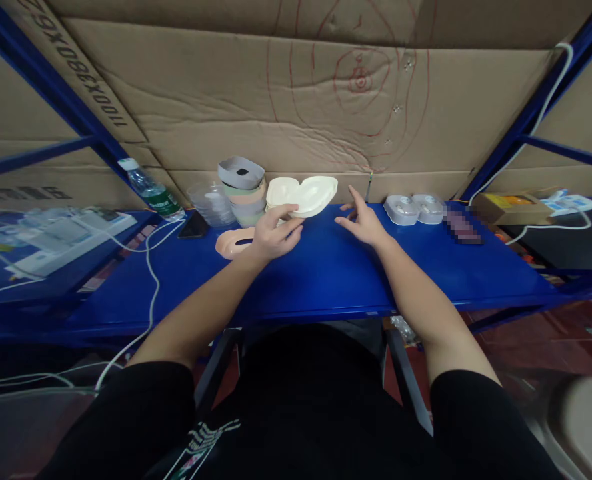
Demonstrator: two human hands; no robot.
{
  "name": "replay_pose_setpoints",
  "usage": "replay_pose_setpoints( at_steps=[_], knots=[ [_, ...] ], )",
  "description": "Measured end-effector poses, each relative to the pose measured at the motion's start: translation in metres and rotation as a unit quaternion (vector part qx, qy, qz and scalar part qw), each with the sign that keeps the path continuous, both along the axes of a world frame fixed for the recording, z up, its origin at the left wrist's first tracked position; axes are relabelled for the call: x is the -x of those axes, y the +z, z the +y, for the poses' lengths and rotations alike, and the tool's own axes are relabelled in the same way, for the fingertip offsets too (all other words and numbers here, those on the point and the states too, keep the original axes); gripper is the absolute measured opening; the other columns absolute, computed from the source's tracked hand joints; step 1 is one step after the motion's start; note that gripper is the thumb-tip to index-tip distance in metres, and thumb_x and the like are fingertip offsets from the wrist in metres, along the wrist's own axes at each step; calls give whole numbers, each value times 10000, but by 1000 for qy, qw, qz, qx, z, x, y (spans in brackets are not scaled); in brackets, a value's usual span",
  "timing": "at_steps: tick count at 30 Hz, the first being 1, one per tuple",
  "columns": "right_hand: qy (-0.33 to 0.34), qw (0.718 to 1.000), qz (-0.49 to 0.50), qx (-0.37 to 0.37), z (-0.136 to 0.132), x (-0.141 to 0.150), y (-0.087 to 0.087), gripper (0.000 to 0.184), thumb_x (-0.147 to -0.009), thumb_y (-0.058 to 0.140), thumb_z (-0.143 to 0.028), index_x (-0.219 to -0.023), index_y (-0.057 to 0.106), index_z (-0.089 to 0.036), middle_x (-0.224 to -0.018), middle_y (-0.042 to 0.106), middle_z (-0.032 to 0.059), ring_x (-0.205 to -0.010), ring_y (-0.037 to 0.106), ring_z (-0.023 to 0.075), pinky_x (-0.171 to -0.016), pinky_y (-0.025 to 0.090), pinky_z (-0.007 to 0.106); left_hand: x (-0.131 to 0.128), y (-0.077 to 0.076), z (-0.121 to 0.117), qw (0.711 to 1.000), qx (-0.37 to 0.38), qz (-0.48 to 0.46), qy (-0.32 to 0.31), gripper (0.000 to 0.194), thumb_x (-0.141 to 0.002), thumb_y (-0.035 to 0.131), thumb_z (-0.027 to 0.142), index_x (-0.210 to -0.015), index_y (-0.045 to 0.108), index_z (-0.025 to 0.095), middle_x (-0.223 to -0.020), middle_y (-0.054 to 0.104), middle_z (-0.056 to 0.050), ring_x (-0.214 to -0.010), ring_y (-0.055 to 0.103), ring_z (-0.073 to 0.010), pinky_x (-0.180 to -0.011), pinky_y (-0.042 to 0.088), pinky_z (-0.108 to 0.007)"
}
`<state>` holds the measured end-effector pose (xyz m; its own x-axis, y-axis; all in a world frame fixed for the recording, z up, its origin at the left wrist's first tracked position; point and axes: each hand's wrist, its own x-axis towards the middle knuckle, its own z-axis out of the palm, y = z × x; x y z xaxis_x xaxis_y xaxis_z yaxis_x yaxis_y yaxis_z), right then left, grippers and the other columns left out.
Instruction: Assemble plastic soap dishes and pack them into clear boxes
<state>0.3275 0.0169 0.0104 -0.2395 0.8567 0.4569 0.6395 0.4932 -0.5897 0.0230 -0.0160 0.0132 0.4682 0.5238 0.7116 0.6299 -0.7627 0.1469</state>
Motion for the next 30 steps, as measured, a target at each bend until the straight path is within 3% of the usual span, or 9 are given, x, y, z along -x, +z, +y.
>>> replay_pose_setpoints(
  at_steps=[2, 5, 8, 11, 14, 17, 21, 25, 30],
  knots=[
    [7, 1000, 9, -2, -6, 8, 4, 1042, -918, 708, -716, -1756, 274, -272, -1438, 728, 151, -1024, 757, 318, -920, 648, 485, -2, -4, 1, 1000, -11, -25, -11, 335, -1053, 530, 337, -1266, 772, 246, -1389, 680, -153, -1052, 733, -249, -1033, 625, -497],
    [29, 999, 20, -10, -10, 16, 6, 854, -970, 623, -727, -1674, 429, -284, -1378, 747, 131, -1037, 749, 321, -975, 625, 503, -4, -7, 2, 999, -15, -49, -10, 311, -1079, 493, 314, -1189, 776, 247, -1355, 682, -145, -963, 724, -208, -967, 627, -444],
    [27, 999, 36, -25, -8, 15, 3, 632, -1003, 565, -713, -1451, 625, -273, -1192, 785, 103, -994, 741, 308, -957, 611, 488, -5, -8, 1, 998, 3, -57, 22, 292, -1083, 465, 305, -1083, 748, 234, -1306, 702, -129, -961, 722, -200, -948, 610, -410],
    [-1, 999, 35, -32, -6, 9, 3, 492, -1006, 564, -698, -1185, 699, -260, -988, 775, 73, -906, 720, 287, -875, 593, 445, -6, -7, -1, 993, 55, -80, 70, 255, -1062, 516, 352, -1196, 682, 213, -1161, 749, -110, -868, 721, -190, -912, 603, -383],
    [-6, 999, 11, -41, -7, 6, 6, 465, -1017, 543, -690, -1003, 690, -249, -879, 748, 58, -835, 695, 261, -806, 551, 393, -5, -4, -2, 984, 114, -82, 109, 482, -1028, 589, 400, -1462, 553, 192, -1045, 775, -79, -825, 732, -199, -881, 593, -361],
    [-15, 998, -38, -45, -8, 6, 7, 485, -1022, 526, -687, -868, 656, -246, -797, 715, 49, -767, 659, 244, -745, 498, 367, -3, 1, -1, 979, 150, -37, 132, 573, -1017, 612, 423, -1540, 530, 203, -1115, 795, -90, -951, 762, -245, -906, 581, -372],
    [-20, 994, -103, -21, -6, 6, 5, 491, -1023, 494, -654, -794, 620, -239, -761, 698, 50, -728, 622, 228, -683, 436, 347, -1, 5, 3, 966, 213, 43, 143, 510, -1002, 637, 409, -1471, 639, 208, -1040, 821, -68, -1045, 770, -293, -904, 574, -383],
    [-15, 984, -174, 31, -5, 7, 6, 428, -1021, 479, -540, -799, 640, -211, -811, 726, 73, -754, 629, 219, -674, 390, 332, -2, 3, 5, 953, 253, 104, 126, 363, -1001, 613, 356, -1291, 767, 201, -1008, 835, -61, -973, 770, -268, -850, 557, -356],
    [-11, 955, -284, 82, -6, 10, 7, 458, -1030, 453, -498, -822, 717, -187, -909, 779, 109, -839, 664, 238, -674, 350, 335, -4, 1, 5, 946, 261, 159, 108, 356, -999, 590, 305, -1260, 802, 189, -1019, 840, -81, -929, 761, -252, -813, 532, -337]
  ],
)
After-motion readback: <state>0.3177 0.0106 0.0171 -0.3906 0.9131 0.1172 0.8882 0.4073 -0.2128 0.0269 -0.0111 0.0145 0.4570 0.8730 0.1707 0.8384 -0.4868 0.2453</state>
